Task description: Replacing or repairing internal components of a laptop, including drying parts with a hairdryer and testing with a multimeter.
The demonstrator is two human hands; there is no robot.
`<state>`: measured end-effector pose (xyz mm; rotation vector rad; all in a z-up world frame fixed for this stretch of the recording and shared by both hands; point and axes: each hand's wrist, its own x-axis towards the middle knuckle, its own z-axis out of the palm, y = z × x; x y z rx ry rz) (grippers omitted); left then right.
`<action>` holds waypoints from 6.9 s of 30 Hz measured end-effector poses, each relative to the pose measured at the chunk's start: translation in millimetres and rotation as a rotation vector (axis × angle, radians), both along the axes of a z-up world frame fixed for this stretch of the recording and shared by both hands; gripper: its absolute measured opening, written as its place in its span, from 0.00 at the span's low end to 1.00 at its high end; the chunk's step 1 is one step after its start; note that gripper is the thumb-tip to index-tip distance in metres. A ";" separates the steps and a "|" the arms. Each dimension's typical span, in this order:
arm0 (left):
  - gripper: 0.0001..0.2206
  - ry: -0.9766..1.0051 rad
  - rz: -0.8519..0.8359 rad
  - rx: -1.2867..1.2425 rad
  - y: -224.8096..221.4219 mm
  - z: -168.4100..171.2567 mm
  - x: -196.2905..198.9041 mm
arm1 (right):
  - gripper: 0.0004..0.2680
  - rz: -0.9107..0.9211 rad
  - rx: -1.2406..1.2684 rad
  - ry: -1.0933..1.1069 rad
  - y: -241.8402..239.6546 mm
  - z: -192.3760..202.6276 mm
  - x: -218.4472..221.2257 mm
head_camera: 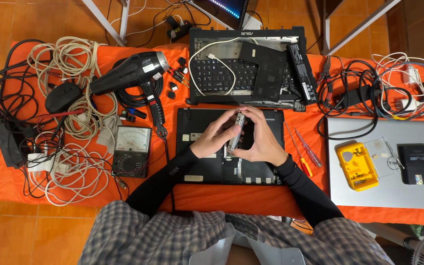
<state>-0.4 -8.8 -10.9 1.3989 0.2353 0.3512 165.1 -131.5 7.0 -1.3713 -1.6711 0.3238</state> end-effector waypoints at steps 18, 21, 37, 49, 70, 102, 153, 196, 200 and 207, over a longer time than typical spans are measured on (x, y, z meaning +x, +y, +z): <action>0.28 -0.057 0.005 0.113 0.6 15.6 0.5 | 0.41 -0.039 -0.116 0.000 -3.9 11.2 -2.9; 0.29 -0.031 0.001 0.087 0.2 16.4 1.5 | 0.40 -0.023 -0.070 -0.004 -3.0 8.9 -1.4; 0.29 -0.039 0.070 0.270 12.3 -6.8 4.9 | 0.42 -0.063 0.070 -0.084 -1.9 -8.2 4.6; 0.27 -0.146 0.176 -0.468 13.5 -8.2 1.3 | 0.39 -0.199 -0.060 0.079 -38.4 5.3 29.6; 0.33 -0.051 0.881 -0.213 14.7 -55.6 -85.8 | 0.36 -0.199 -0.275 -0.226 -75.8 -1.8 25.2; 0.24 -0.708 1.159 -0.495 34.4 7.4 -164.1 | 0.24 -0.229 -0.361 0.219 252.7 -56.0 -159.1; 0.28 -0.363 0.123 -0.275 -1.8 -2.4 -54.8 | 0.05 -0.541 -0.145 0.813 -109.7 43.0 -126.5; 0.37 -0.307 0.008 0.061 -12.6 -10.0 -49.8 | 0.04 -0.613 -0.062 0.949 -132.7 39.3 -108.0; 0.37 -0.265 0.014 0.076 -11.7 -15.8 -50.2 | 0.04 -0.614 -0.073 0.949 -132.9 42.4 -109.8; 0.37 -0.239 0.016 0.055 -12.6 -11.7 -50.4 | 0.04 -0.612 -0.059 0.965 -134.1 36.6 -108.6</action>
